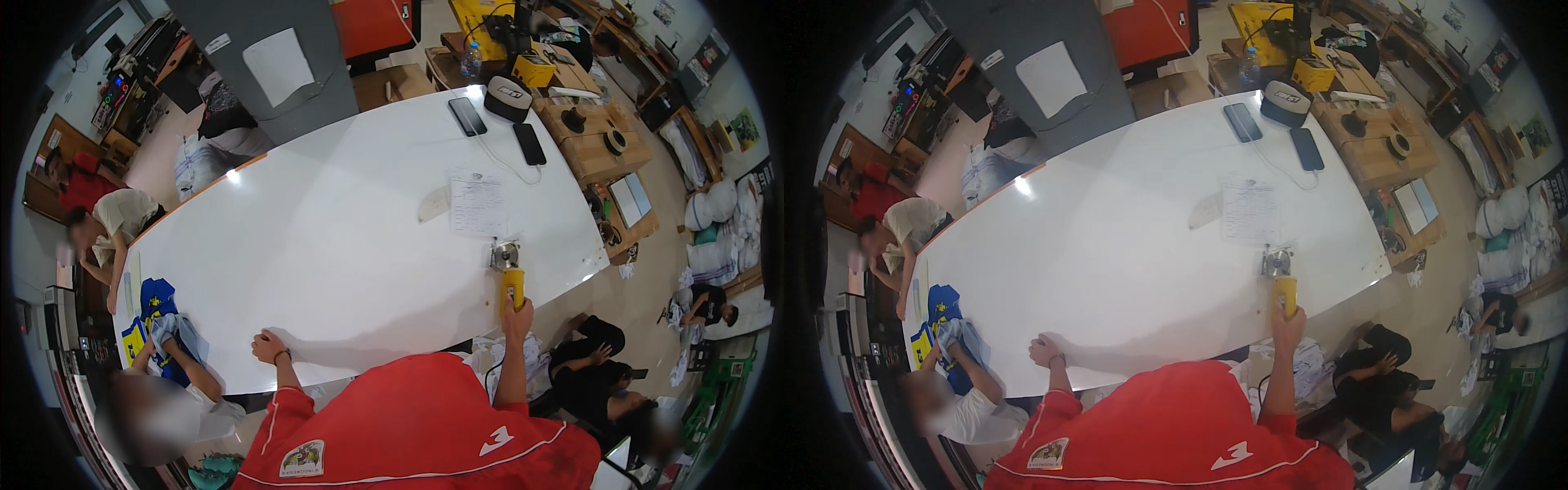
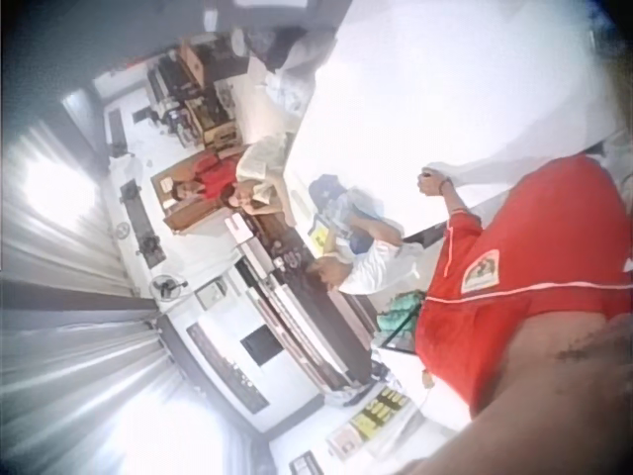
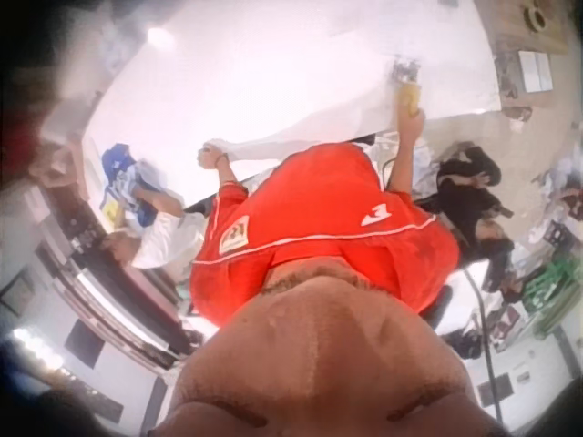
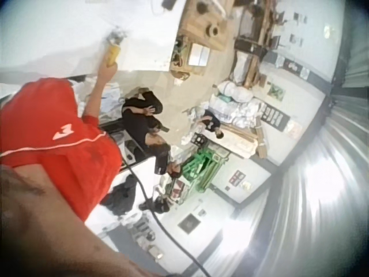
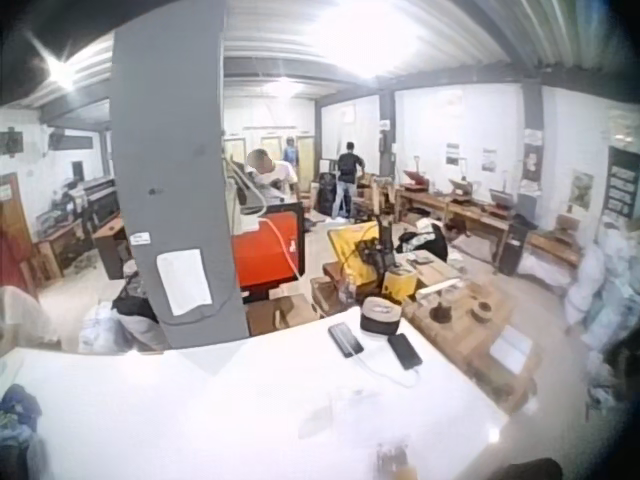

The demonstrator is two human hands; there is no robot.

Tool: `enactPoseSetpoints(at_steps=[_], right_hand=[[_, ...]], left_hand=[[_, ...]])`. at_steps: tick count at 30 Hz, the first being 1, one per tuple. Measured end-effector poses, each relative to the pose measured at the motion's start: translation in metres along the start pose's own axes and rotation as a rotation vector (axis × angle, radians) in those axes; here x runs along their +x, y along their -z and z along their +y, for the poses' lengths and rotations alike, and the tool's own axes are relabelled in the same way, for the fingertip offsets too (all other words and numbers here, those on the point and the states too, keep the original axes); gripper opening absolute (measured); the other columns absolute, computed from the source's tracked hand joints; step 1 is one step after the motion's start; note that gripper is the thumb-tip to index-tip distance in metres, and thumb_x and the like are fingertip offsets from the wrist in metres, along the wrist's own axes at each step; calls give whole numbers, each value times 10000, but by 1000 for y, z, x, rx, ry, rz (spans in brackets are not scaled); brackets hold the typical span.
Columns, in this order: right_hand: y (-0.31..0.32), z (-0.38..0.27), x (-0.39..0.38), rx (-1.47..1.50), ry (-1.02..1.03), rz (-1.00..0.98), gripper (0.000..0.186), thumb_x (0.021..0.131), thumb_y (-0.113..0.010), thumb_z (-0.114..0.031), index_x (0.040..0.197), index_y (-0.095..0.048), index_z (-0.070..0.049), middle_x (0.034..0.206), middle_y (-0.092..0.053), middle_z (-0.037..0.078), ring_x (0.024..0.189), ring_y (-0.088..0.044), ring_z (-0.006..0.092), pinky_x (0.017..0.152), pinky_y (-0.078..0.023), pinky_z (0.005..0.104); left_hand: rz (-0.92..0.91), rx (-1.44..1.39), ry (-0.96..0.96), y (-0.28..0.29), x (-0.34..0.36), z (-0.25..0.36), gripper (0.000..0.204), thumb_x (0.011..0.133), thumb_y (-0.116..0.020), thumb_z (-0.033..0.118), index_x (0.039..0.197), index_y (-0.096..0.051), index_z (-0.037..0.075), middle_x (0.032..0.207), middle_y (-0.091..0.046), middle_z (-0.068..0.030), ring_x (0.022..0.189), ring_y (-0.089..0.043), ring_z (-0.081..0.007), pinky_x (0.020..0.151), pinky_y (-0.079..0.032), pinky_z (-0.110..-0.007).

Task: The person lays out a blue sports jersey on a white table, retrieves a paper template from a box, and uses a rotary cutter to cut the jersey along the template's outline. The person then folds the cut fabric and places it aside.

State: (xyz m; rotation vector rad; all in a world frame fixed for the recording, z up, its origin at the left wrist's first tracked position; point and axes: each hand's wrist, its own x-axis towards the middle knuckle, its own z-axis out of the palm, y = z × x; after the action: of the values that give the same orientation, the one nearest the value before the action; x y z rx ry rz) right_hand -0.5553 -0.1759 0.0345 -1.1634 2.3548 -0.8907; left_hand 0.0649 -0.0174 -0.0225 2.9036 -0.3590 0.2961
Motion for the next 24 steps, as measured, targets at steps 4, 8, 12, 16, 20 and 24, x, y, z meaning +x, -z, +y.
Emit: enactPoseSetpoints(at_steps=[4, 8, 12, 16, 20, 24], right_hand=[[24, 30, 57, -50, 24, 72, 446, 917, -716, -320, 1132, -635, 62, 1030, -665, 245, 944, -647, 409, 857, -501, 462], [46, 11, 131, -4, -61, -53, 511, 911, -697, -343, 1223, -596, 49, 1098, -626, 275, 1062, -608, 442, 933, -471, 490], [40, 14, 209, -46, 13, -86, 531, 904, -700, -370, 1234, -602, 35, 1102, -628, 266, 1060, -614, 435, 932, -475, 486], [40, -38, 230, -411, 164, 122, 527, 888, -711, -388, 1240, -623, -4, 1099, -643, 233, 1063, -624, 393, 936, -490, 451], [4, -75, 239, -309, 599, 233, 529, 837, -774, -335, 1254, -630, -43, 1164, -644, 196, 1113, -607, 362, 947, -495, 427], [-75, -118, 263, 125, 707, -462, 730, 697, -871, -181, 1354, -564, -96, 1348, -576, 164, 1236, -540, 385, 988, -487, 460]], left_hand=[[-65, 61, 231, -9, -18, 42, 362, 947, -522, 437, 993, -692, 121, 1054, -651, -140, 1014, -608, -362, 825, -519, -542], [-125, -35, 81, -6, -66, 96, 319, 922, -595, 443, 942, -694, 140, 1066, -634, -115, 1031, -594, -344, 813, -513, -537], [-7, -162, -82, -7, -130, 148, 284, 908, -656, 414, 887, -663, 131, 1036, -611, -105, 1004, -572, -339, 785, -488, -534], [33, -185, -128, -1, -148, 152, 292, 927, -649, 386, 826, -613, 115, 983, -573, -94, 1003, -544, -332, 831, -446, -527], [48, -234, -157, 4, -147, 154, 289, 927, -655, 373, 826, -608, 106, 977, -568, -94, 1002, -540, -332, 836, -443, -523], [62, -245, -188, 5, -155, 159, 289, 924, -663, 374, 839, -621, 101, 985, -575, -95, 992, -546, -332, 824, -451, -523]])
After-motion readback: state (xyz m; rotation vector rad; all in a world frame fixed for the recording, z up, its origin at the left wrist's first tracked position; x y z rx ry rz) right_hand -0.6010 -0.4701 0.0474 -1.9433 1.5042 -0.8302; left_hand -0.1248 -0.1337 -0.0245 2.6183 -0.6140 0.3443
